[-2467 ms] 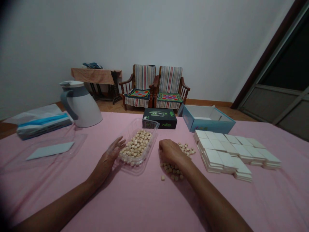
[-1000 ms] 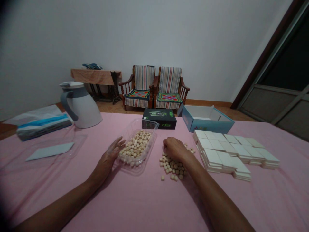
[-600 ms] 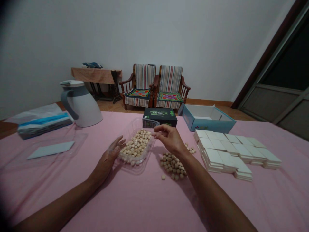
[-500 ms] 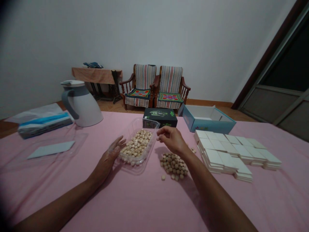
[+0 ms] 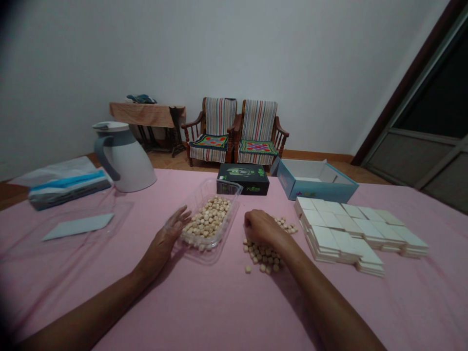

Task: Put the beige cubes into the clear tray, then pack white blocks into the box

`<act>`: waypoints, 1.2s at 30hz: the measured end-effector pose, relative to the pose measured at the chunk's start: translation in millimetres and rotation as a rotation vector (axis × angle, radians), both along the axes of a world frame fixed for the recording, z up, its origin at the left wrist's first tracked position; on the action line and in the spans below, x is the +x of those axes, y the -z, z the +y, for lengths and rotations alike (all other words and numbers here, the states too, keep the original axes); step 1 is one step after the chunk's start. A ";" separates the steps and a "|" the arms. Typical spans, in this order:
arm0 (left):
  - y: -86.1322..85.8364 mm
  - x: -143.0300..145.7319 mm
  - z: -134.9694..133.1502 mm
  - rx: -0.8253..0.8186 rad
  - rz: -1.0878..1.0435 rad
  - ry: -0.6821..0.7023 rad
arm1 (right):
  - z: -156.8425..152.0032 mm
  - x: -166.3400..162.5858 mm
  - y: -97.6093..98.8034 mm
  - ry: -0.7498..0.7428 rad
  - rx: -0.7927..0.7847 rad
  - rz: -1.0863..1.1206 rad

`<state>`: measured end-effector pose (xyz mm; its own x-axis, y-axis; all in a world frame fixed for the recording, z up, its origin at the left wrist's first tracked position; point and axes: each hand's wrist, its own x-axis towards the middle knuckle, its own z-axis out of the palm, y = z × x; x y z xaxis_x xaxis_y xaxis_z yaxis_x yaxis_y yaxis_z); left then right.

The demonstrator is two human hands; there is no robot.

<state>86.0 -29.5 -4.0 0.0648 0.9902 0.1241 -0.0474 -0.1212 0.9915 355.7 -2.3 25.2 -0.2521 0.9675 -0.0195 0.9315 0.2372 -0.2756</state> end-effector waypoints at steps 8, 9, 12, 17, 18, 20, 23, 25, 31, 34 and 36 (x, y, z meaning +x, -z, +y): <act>-4.1 2.4 -2.8 -0.032 -0.045 0.018 | -6.4 -13.9 -25.3 0.000 0.186 0.686; -5.6 2.8 -3.4 -0.038 -0.046 0.016 | -8.1 -17.9 -27.4 -0.019 0.171 0.772; -8.2 3.2 -4.4 -0.043 -0.031 0.008 | -10.8 -25.0 -31.1 -0.035 0.121 0.968; -5.2 2.8 -3.7 -0.048 -0.051 0.026 | -8.2 -13.2 -29.8 0.046 0.127 0.740; -4.3 2.7 -3.4 -0.052 -0.056 0.025 | -8.2 -9.5 -28.7 0.031 0.113 0.607; -2.6 2.2 -2.6 -0.043 -0.051 0.011 | -9.9 -4.0 -25.9 -0.042 0.049 0.335; -0.9 1.0 -1.3 0.001 -0.016 -0.003 | -15.1 -3.3 -20.4 -0.149 -0.072 0.067; -0.4 0.3 -0.9 0.009 -0.006 0.002 | -18.0 -6.8 -15.5 -0.170 -0.118 -0.018; -0.5 0.1 -1.1 -0.018 -0.028 0.019 | -17.4 -13.8 -5.8 -0.156 -0.105 -0.079; -1.5 0.9 -1.1 -0.014 -0.024 0.003 | -14.8 -9.5 -12.8 -0.121 -0.066 0.007; -2.4 1.4 -1.2 -0.010 -0.018 -0.004 | -13.7 -7.1 -21.2 -0.077 -0.018 0.145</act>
<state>87.3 -30.7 -1.6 0.0584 0.9916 0.1155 -0.0646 -0.1117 0.9916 348.6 -16.0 46.3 -0.3273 0.9449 0.0053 0.8608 0.3005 -0.4107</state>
